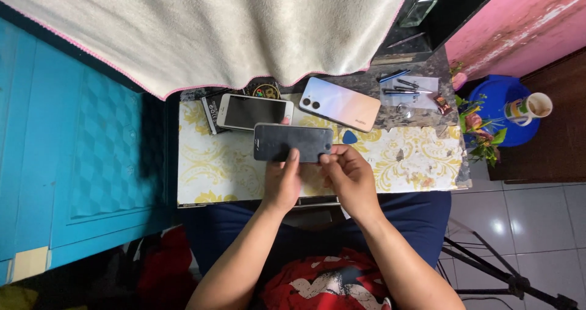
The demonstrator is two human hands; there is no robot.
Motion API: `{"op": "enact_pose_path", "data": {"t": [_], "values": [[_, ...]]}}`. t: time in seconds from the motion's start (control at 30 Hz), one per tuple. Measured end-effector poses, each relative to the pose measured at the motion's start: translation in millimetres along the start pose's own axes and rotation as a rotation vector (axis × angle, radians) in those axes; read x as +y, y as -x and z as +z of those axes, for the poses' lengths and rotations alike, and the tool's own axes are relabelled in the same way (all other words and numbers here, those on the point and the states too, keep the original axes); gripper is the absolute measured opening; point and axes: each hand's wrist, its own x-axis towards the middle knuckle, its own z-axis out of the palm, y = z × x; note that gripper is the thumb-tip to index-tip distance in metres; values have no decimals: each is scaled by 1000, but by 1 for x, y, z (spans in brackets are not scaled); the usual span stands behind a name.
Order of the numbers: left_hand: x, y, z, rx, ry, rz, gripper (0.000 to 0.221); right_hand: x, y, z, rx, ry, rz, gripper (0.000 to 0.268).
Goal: Using a plastic prying tool to carefully remove the back cover of a smartphone at an electronics repair bench.
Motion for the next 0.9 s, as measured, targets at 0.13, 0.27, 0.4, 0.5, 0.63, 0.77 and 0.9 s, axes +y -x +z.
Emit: {"op": "enact_pose_path", "data": {"t": [0.13, 0.27, 0.4, 0.5, 0.63, 0.77, 0.9], "values": [[8, -4, -20, 89, 430, -301, 62, -5, -6, -21, 53, 5, -116, 13], [25, -17, -41, -93, 240, -362, 71, -24, -10, -34, 74, 123, -176, 16], [59, -25, -16, -333, -265, -325, 69, -52, -17, -27, -52, 270, -239, 16], [41, -24, -17, -313, -339, -361, 58, -62, -25, -31, -102, 365, -313, 15], [27, -23, -13, -240, -368, -261, 69, -82, -57, -77, 15, 588, -415, 10], [36, -26, -14, -222, -411, -198, 102, -67, -114, -162, 279, 1257, -555, 10], [37, -24, -15, -220, -433, -176, 103, -62, -149, -206, 168, 1501, -545, 11]]}}
